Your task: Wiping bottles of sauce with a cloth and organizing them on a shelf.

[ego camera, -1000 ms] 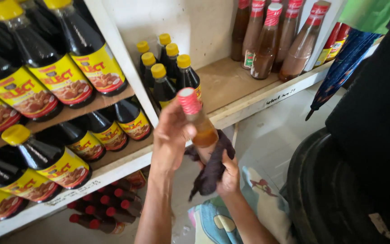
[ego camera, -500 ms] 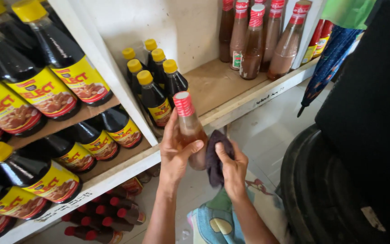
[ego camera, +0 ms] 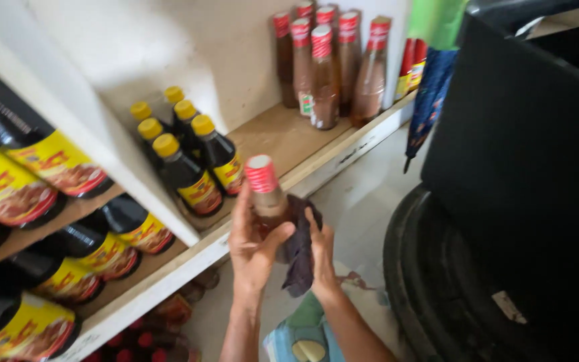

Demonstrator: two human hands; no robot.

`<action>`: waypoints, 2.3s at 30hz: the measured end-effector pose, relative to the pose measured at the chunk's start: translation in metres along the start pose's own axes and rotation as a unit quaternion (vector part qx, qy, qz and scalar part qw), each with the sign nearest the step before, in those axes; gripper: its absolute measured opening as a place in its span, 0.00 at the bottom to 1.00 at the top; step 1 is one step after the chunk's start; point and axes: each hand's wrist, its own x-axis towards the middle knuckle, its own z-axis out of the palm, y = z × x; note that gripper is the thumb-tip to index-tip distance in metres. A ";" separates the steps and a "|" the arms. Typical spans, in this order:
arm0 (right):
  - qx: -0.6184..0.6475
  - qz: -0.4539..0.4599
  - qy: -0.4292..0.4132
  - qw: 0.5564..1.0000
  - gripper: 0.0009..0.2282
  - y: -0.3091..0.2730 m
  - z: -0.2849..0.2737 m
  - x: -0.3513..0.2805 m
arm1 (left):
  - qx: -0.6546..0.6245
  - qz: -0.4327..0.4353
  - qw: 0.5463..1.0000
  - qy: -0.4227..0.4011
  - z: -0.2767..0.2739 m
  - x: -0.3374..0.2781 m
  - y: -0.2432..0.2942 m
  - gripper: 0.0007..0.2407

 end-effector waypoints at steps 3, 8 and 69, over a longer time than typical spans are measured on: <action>0.032 0.035 0.007 0.999 0.19 -0.048 0.022 -0.018 | -0.024 0.023 0.999 0.037 0.014 0.014 0.009 0.39; 0.034 0.134 0.058 0.989 0.20 -0.065 0.011 -0.008 | 0.025 0.100 0.993 0.052 0.031 0.045 0.011 0.40; -0.521 -0.034 0.296 0.800 0.30 -0.085 0.005 0.161 | 0.360 -0.112 0.922 0.091 0.088 0.220 -0.177 0.37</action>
